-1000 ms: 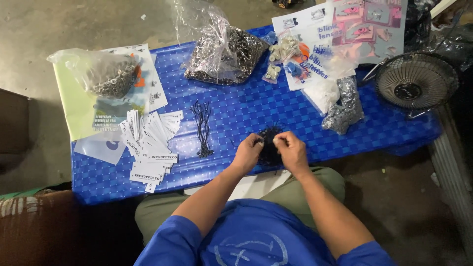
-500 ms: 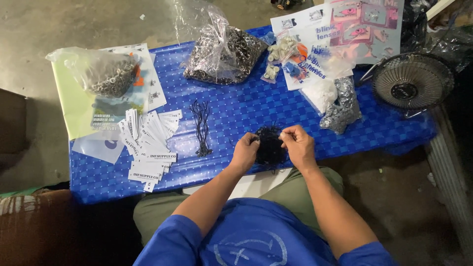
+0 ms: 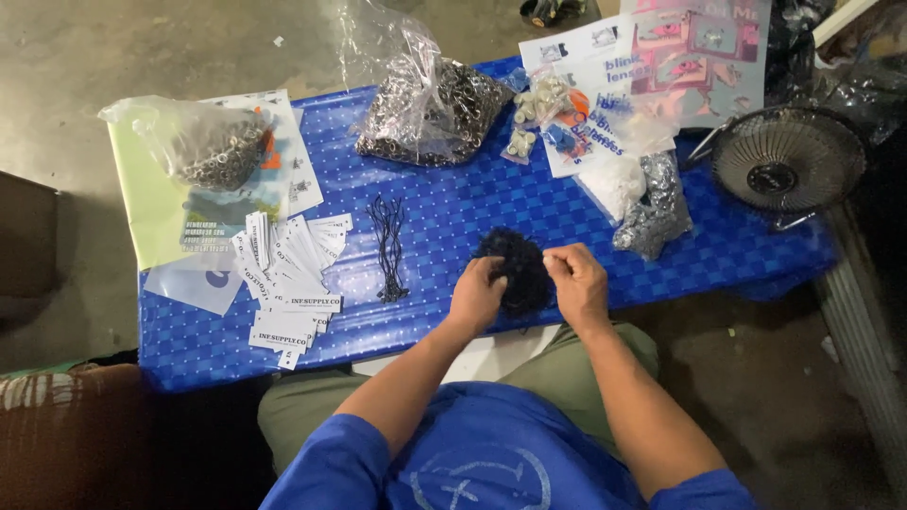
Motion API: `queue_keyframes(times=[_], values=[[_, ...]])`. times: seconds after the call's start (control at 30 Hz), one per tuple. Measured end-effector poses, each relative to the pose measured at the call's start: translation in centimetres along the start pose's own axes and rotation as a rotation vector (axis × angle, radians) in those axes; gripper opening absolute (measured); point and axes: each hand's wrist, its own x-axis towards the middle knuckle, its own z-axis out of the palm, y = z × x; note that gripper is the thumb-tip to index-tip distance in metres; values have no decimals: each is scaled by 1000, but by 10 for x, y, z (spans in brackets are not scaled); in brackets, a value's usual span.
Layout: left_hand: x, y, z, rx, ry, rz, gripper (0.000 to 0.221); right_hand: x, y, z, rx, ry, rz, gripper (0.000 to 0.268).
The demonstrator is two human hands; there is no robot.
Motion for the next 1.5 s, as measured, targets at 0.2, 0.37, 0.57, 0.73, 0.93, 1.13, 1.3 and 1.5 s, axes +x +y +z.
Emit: queue_keyframes(times=[0.2,0.37,0.57,0.73,0.93,1.13,1.3,1.5], values=[[-20,36,-17,34,167,308,47,2,-24,7,-106,-14,-232,6],[-5,33,0,-26,38,241,37,3,-29,17,1,-132,2,4],[-8,29,-5,-79,29,64,15,2,-44,5,118,-125,272,10],[-14,38,-12,-329,31,-84,18,-1,-23,7,161,-71,347,11],[-15,38,-14,-390,14,-85,20,-7,-34,11,79,-80,96,26],[-16,47,-15,-422,-9,-65,21,0,-34,16,205,-126,47,27],[-17,62,-27,-528,-18,-67,23,-13,0,31,216,-321,56,37],[-15,72,-33,-705,3,-74,24,-28,70,59,-325,-204,-56,14]])
